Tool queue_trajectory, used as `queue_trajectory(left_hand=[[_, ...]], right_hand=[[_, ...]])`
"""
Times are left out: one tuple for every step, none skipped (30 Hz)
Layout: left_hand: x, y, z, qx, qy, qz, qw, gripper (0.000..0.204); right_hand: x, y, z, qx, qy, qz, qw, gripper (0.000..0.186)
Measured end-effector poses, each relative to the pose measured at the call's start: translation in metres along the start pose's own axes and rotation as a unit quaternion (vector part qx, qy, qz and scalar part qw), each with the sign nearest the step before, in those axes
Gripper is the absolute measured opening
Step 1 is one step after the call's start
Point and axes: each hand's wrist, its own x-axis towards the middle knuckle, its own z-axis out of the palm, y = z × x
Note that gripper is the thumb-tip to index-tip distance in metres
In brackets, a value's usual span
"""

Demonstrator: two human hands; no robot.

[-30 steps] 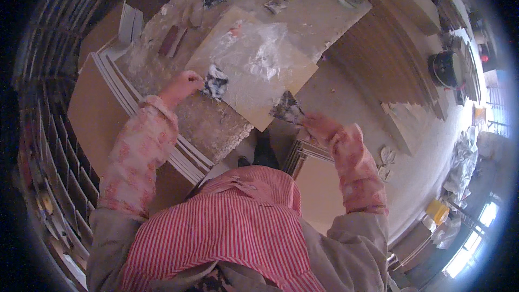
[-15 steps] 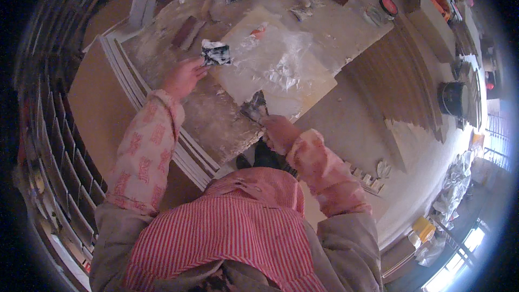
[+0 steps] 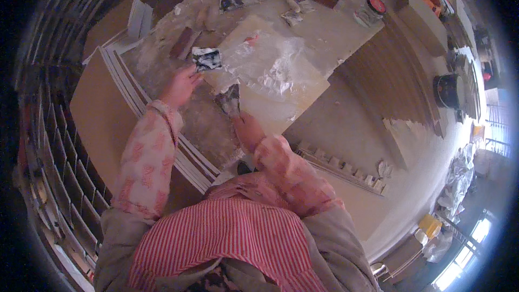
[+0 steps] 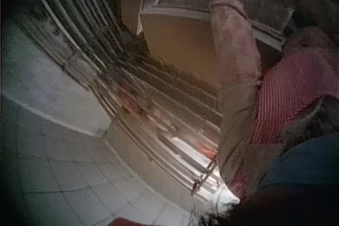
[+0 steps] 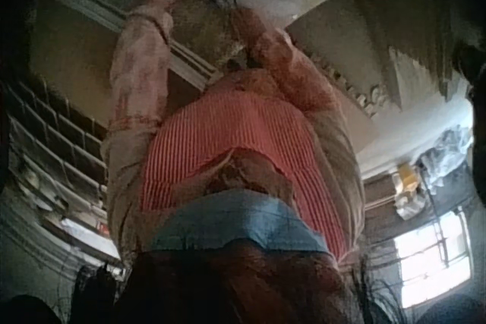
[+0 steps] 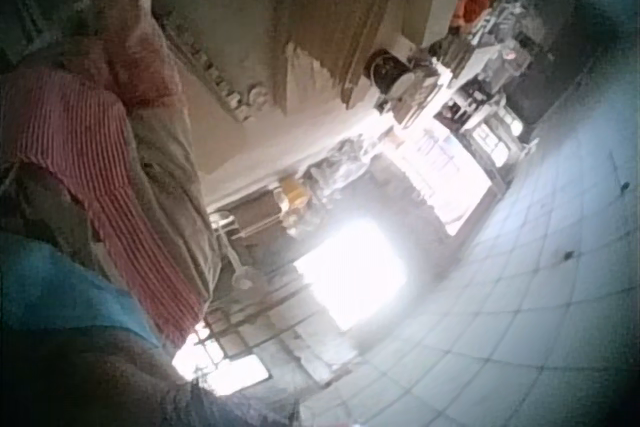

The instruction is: The person picks up flat wooden panels from a rack and stacks them on a workbench. They handle the panels one at a time, aligning edges and placing them in a neat pile. The person also briefly adjusts the head-mounted camera.

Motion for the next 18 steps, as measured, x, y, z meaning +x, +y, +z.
queue_trajectory(left_hand=[[-0.002,0.002,0.000,0.005,0.008,0.009,1.000,0.022],[-0.005,0.006,0.001,0.049,-0.029,0.059,0.997,0.021],[-0.009,0.010,0.003,0.087,-0.052,0.093,0.990,0.021],[-0.014,0.013,0.007,0.110,-0.059,0.116,0.985,0.020],[-0.020,0.016,0.013,0.122,-0.063,0.118,0.983,0.019],[-0.025,0.020,0.020,0.121,-0.050,0.108,0.985,0.019],[-0.032,0.023,0.027,0.104,-0.041,0.101,0.989,0.018],[-0.039,0.023,0.036,0.161,-0.056,0.101,0.980,0.017],[-0.048,0.020,0.045,0.202,-0.074,0.101,0.971,0.016],[-0.057,0.014,0.054,0.240,-0.093,0.105,0.961,0.015],[-0.065,0.007,0.062,0.253,-0.115,0.068,0.958,0.017],[-0.071,-0.002,0.071,0.264,-0.139,0.036,0.954,0.018],[-0.076,-0.012,0.079,0.276,-0.162,0.004,0.947,0.020],[-0.081,-0.022,0.085,0.300,-0.169,-0.025,0.939,0.022],[-0.084,-0.033,0.091,0.324,-0.175,-0.055,0.928,0.024],[-0.086,-0.044,0.094,0.347,-0.182,-0.080,0.917,0.027],[-0.086,-0.053,0.096,0.348,-0.173,-0.089,0.917,0.027],[-0.085,-0.063,0.096,0.349,-0.166,-0.094,0.917,0.027]], right_hand=[[-0.017,0.002,-0.009,0.022,-0.013,0.017,1.000,0.027],[-0.036,0.007,-0.020,0.058,0.003,0.034,0.998,0.026],[-0.055,0.013,-0.032,0.094,0.019,0.049,0.994,0.026],[-0.074,0.019,-0.044,0.130,0.035,0.062,0.989,0.025],[-0.092,0.026,-0.057,0.133,0.054,0.067,0.987,0.025],[-0.107,0.032,-0.068,0.128,0.078,0.076,0.986,0.025],[-0.119,0.038,-0.078,0.139,0.093,0.080,0.983,0.024],[-0.128,0.044,-0.087,0.141,0.114,0.088,0.980,0.024],[-0.132,0.049,-0.094,0.137,0.140,0.127,0.972,0.024],[-0.133,0.052,-0.100,0.152,0.136,0.096,0.974,0.024],[-0.131,0.055,-0.104,0.161,0.137,0.094,0.973,0.024],[-0.126,0.056,-0.107,0.173,0.135,0.066,0.973,0.024],[-0.119,0.056,-0.110,0.175,0.144,0.087,0.970,0.024],[-0.110,0.056,-0.112,0.181,0.151,0.084,0.968,0.024],[-0.101,0.054,-0.113,0.195,0.153,0.076,0.966,0.024],[-0.093,0.051,-0.115,0.172,0.166,0.057,0.969,0.024],[-0.086,0.046,-0.117,0.158,0.172,0.034,0.972,0.024],[-0.080,0.041,-0.119,0.141,0.198,0.050,0.969,0.024]])
